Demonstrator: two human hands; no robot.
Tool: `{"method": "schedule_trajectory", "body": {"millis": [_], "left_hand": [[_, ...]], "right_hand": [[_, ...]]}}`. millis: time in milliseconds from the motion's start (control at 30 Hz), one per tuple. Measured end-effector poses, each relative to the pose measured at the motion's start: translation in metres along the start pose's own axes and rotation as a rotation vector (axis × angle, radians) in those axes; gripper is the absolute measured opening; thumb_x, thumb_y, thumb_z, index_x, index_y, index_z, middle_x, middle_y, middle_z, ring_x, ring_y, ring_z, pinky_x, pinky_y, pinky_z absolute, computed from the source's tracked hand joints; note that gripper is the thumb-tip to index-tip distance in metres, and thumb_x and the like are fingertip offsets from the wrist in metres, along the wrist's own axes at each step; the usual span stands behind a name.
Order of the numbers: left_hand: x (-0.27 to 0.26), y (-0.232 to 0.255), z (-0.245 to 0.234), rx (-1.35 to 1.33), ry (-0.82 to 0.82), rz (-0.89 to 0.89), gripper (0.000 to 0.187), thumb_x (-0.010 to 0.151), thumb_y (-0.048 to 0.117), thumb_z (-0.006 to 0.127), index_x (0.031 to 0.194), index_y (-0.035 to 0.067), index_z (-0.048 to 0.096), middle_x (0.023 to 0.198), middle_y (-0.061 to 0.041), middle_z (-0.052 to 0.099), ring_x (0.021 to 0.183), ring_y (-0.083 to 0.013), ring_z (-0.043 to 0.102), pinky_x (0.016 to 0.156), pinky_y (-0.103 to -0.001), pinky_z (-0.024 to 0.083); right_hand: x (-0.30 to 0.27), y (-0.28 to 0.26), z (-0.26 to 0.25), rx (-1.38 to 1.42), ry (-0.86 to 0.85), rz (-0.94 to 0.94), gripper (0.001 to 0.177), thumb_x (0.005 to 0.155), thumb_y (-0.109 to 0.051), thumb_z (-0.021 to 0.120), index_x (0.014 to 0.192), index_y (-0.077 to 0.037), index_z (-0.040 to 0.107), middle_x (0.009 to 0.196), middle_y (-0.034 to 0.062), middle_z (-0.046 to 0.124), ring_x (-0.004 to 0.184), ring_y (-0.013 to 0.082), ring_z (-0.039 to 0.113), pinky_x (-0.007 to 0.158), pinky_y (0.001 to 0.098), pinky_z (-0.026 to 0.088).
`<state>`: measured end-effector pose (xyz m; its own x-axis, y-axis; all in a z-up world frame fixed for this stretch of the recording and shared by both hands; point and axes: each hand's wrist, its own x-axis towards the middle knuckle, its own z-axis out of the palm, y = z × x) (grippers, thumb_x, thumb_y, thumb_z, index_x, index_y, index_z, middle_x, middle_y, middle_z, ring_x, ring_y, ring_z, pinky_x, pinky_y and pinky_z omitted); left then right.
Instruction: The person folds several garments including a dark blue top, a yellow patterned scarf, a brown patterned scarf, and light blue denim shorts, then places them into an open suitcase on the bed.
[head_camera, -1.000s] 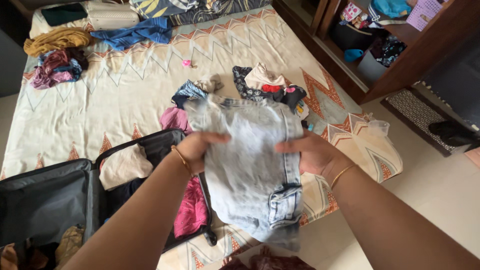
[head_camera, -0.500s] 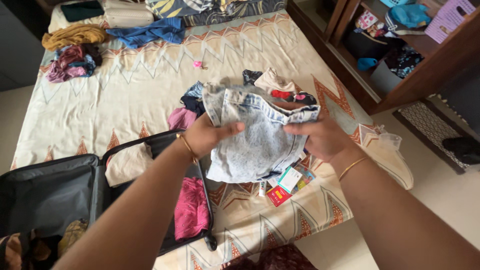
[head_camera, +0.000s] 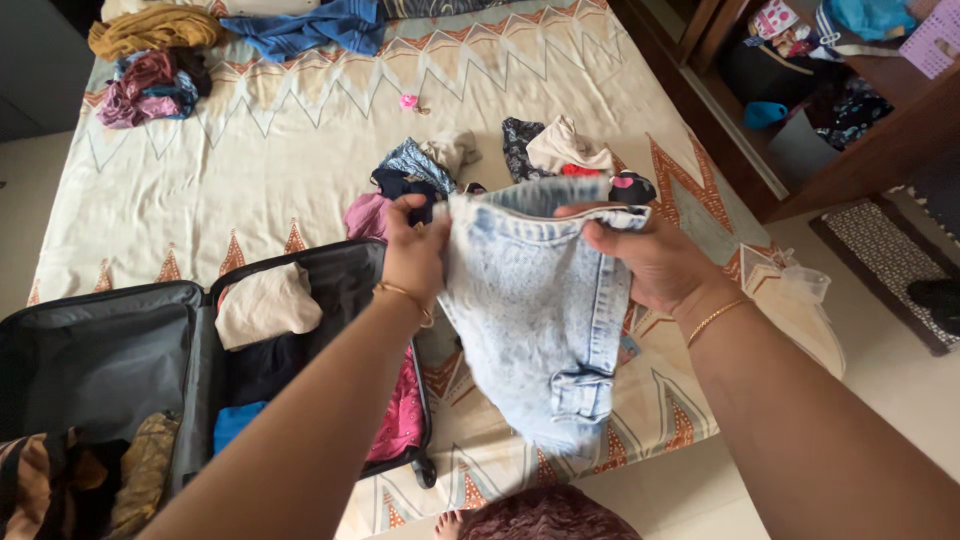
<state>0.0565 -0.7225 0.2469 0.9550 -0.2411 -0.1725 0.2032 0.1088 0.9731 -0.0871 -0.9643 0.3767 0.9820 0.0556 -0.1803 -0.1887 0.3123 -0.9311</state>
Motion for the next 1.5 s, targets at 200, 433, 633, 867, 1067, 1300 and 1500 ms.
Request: {"method": "schedule_trajectory", "body": {"millis": [200,433,633,867,1067,1300,1500], "left_hand": [[-0.029,-0.012,0.019,-0.263,-0.280,0.191,0.065,0.110,0.054,0.041,0.129,-0.004,0.063,0.113,-0.009,0.072,0.103,-0.0194,0.064,0.099,-0.035,0.049],[-0.072,0.017,0.018,-0.329,-0.389,0.311,0.067,0.093,0.065,0.060,0.129,0.008,0.062,0.122,-0.002,0.068,0.114,-0.0110,0.063,0.102,-0.029,0.048],[0.001,0.034,0.027,0.341,-0.050,0.176,0.036,0.084,0.032,0.079,0.112,0.009,0.078,0.096,-0.004,0.080,0.081,-0.0115,0.068,0.075,-0.036,0.056],[0.088,0.118,0.047,0.487,-0.052,0.409,0.037,0.084,0.036,0.083,0.109,0.009,0.075,0.095,-0.003,0.078,0.084,-0.0123,0.068,0.079,-0.033,0.055],[0.048,0.118,0.009,0.286,-0.234,0.293,0.061,0.091,0.014,0.074,0.143,0.008,0.043,0.101,-0.011,0.075,0.080,-0.0193,0.063,0.066,-0.038,0.046],[-0.115,-0.079,-0.076,0.496,-0.601,-0.128,0.048,0.079,-0.009,0.069,0.124,0.008,0.068,0.117,-0.013,0.070,0.098,-0.0223,0.062,0.086,-0.039,0.050],[-0.197,-0.196,-0.084,0.962,-0.637,-0.352,0.025,0.087,0.011,0.071,0.111,0.020,0.071,0.101,-0.011,0.077,0.094,-0.0258,0.073,0.080,-0.038,0.055]], "right_hand": [[0.014,0.007,-0.001,0.043,0.174,-0.035,0.030,0.094,-0.012,0.066,0.123,-0.005,0.070,0.119,0.0057,0.073,0.108,0.0200,0.069,0.093,0.0406,0.057],[0.033,0.015,-0.011,-0.057,0.261,-0.076,0.029,0.094,-0.010,0.067,0.122,-0.004,0.073,0.116,0.0068,0.075,0.104,0.0183,0.070,0.093,0.0345,0.056],[0.061,-0.006,-0.031,-0.597,0.094,-0.314,0.058,0.085,-0.007,0.078,0.139,-0.016,0.061,0.120,0.0051,0.068,0.105,0.0133,0.066,0.092,0.0299,0.055],[0.109,-0.053,-0.051,-1.170,0.377,-0.639,0.033,0.087,-0.005,0.082,0.118,-0.005,0.069,0.113,0.0107,0.069,0.093,0.0233,0.071,0.075,0.0384,0.056],[0.080,-0.047,-0.050,-1.310,0.351,-0.845,0.022,0.085,-0.003,0.084,0.100,-0.003,0.069,0.098,0.0139,0.070,0.091,0.0274,0.069,0.080,0.0373,0.052],[-0.037,0.140,-0.024,-1.208,-0.270,0.128,0.023,0.073,0.000,0.071,0.095,-0.009,0.069,0.095,0.0079,0.075,0.095,0.0217,0.072,0.085,0.0345,0.054],[-0.094,0.307,-0.009,-1.242,-0.224,0.296,0.029,0.077,0.001,0.066,0.104,-0.009,0.063,0.102,0.0120,0.071,0.101,0.0315,0.066,0.085,0.0428,0.052]]}}
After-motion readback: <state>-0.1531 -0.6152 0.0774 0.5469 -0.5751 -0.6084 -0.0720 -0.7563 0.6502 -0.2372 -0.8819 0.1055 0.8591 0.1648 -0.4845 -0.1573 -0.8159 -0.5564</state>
